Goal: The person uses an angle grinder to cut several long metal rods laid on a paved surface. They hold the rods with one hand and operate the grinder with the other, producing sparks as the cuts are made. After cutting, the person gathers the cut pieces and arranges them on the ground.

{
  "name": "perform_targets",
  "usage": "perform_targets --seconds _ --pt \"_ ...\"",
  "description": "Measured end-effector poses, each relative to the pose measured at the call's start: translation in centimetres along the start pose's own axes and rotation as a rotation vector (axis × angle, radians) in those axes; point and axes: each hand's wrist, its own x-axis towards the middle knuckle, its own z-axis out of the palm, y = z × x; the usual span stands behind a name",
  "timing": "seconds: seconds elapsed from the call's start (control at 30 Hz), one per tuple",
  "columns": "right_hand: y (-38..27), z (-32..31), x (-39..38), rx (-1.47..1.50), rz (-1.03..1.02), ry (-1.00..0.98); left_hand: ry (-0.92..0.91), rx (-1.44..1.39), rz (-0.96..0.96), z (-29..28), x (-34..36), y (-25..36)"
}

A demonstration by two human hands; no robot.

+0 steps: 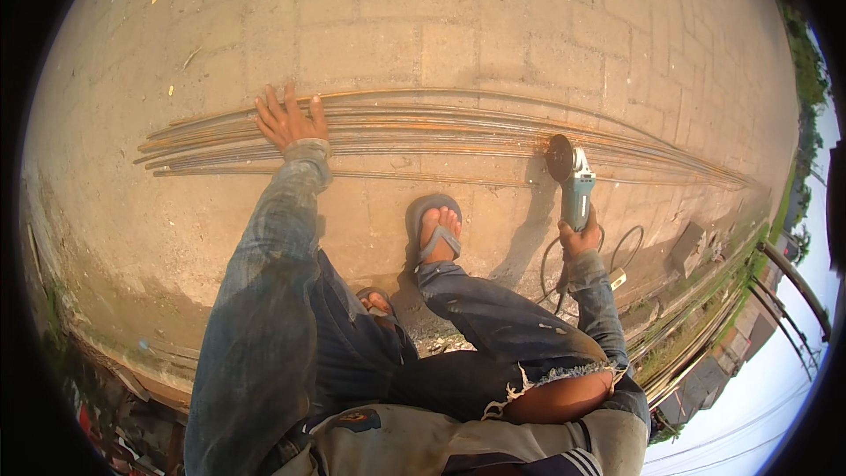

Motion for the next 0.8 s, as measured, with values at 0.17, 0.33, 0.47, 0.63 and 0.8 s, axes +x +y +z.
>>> perform_targets --seconds 0.17,0.33,0.47,0.63,0.8 --pt "-0.5 -0.1 -0.3 -0.1 -0.015 0.038 -0.006 -0.011 0.001 -0.1 0.0 0.2" --pt "0.1 0.2 0.7 -0.038 -0.023 0.011 0.002 -0.012 -0.002 0.1 0.6 0.5" --pt "1.0 0.5 1.1 0.016 -0.02 -0.001 -0.002 -0.021 -0.001 0.1 0.7 0.4" --pt "0.5 0.5 1.8 0.069 -0.097 0.056 0.008 -0.001 0.002 0.2 0.7 0.2" --pt "1.2 0.3 1.7 0.114 -0.047 0.009 0.003 0.025 -0.007 -0.1 0.8 0.6"
